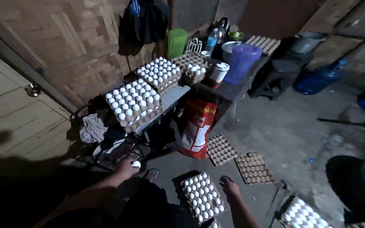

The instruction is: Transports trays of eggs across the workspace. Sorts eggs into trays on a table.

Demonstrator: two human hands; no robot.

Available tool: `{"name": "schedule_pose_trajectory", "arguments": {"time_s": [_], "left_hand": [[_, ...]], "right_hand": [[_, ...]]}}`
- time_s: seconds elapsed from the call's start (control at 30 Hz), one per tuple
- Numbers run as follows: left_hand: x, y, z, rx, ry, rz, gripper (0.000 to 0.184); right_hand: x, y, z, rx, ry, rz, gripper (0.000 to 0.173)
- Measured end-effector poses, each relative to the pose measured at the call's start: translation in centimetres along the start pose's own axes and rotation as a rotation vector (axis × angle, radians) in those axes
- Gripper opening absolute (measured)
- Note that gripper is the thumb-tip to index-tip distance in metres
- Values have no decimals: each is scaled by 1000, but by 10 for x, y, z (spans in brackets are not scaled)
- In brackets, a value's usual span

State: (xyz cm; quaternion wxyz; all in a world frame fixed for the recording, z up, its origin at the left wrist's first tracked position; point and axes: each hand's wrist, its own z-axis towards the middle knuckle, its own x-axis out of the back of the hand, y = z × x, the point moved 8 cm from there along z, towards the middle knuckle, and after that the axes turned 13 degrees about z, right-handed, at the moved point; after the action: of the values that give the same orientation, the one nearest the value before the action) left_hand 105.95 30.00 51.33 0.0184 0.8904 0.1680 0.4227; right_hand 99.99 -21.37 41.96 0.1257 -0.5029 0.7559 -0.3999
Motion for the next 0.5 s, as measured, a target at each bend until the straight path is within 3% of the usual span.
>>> {"name": "schedule_pose_trajectory", "arguments": {"time_s": [0.1, 0.3, 0.4, 0.5], "left_hand": [[28, 3, 30, -117, -65, -81, 53], [125, 32, 77, -291, -55, -235, 51], [169, 35, 92, -341, -12, -271, 49], [204, 29, 101, -369, 45, -331, 51]], "right_hand": [[-73, -86, -15, 79, -59, -7, 40], [-263, -259, -42, 369, -303, -544, 38], [-344, -302, -34, 509, -327, -582, 36], [-409, -335, -25, 632, -342, -587, 46]]}}
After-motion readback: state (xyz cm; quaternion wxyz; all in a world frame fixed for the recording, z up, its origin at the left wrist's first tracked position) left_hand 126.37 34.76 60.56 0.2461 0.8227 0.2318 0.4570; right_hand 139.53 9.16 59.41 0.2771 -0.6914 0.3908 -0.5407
